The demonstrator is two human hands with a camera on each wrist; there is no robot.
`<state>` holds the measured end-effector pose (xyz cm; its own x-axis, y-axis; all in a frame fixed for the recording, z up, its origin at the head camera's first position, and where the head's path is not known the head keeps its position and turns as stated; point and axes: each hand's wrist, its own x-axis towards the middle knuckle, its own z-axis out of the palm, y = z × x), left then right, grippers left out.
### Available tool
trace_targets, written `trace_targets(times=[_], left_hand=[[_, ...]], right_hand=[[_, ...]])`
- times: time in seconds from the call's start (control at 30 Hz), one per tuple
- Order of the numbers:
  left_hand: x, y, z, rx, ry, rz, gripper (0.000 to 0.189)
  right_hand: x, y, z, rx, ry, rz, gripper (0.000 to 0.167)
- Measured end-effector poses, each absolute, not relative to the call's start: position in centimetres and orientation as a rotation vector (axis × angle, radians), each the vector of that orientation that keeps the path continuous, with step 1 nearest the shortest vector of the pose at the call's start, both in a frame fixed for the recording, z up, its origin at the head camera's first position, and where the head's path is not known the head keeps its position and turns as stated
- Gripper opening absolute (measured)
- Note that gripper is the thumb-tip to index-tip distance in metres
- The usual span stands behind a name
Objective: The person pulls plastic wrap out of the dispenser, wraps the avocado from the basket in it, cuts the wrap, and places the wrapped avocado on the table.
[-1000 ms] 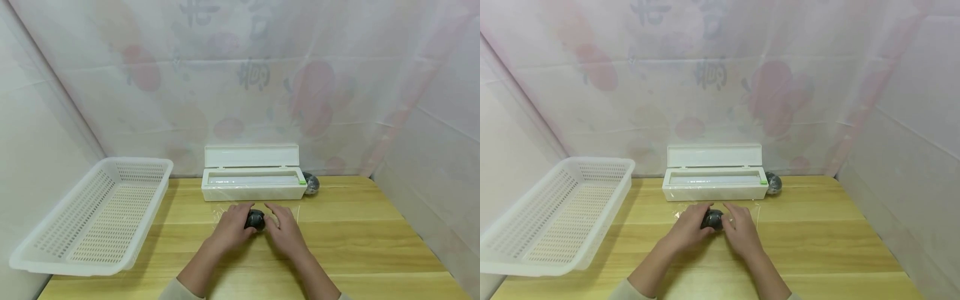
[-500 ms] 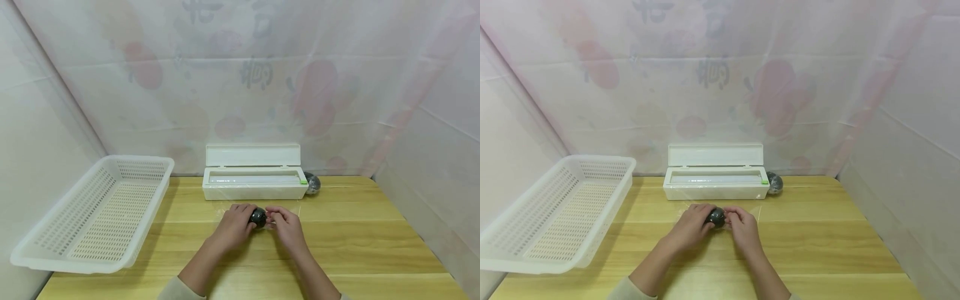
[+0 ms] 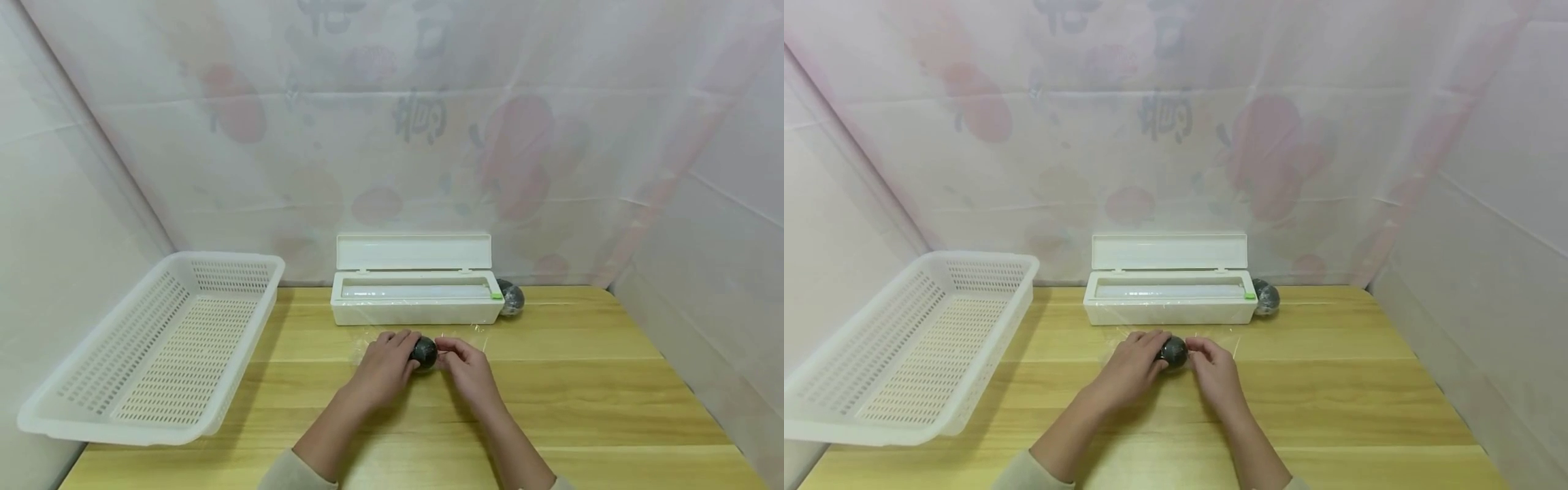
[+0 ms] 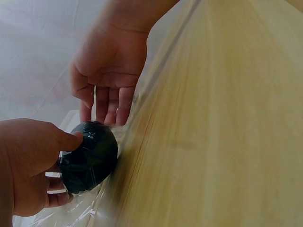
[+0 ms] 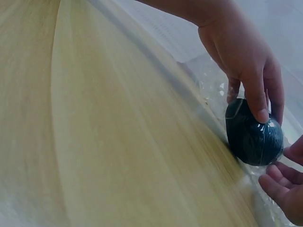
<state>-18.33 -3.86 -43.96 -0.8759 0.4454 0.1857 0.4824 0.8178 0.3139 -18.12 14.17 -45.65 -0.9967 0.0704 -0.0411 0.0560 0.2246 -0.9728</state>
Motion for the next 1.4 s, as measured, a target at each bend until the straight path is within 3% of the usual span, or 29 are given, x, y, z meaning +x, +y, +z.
trace_targets(times=[0.17, 0.43, 0.7, 1.07, 1.27, 1.4], left_hand=[[-18.3, -3.9, -44.1, -0.723, -2.916, -0.556, 0.049], [-18.4, -4.1, -44.2, -0.680, -2.935, -0.667, 0.060], [-18.8, -4.6, -44.8, -0.654, -2.942, -0.828, 0.072], [-19.4, -6.0, -43.8, -0.645, -2.875, -0.961, 0.058], [-18.8, -6.4, -41.2, -0.495, -2.710, -1.476, 0.045], [-18.4, -5.6, -41.4, -0.514, -2.678, -1.600, 0.035]], right_hand=[[-17.8, 14.3, -45.8, -0.043, -2.508, 1.662, 0.030], [-17.7, 12.9, -45.0, 0.347, -2.397, 1.203, 0.032], [-18.7, 11.8, -44.6, 0.263, -2.671, 1.197, 0.021], [-19.4, 12.1, -44.2, 0.226, -2.700, 1.242, 0.017], [-19.8, 12.1, -44.3, 0.254, -2.695, 1.212, 0.018], [-20.0, 12.2, -44.5, 0.281, -2.683, 1.200, 0.018]])
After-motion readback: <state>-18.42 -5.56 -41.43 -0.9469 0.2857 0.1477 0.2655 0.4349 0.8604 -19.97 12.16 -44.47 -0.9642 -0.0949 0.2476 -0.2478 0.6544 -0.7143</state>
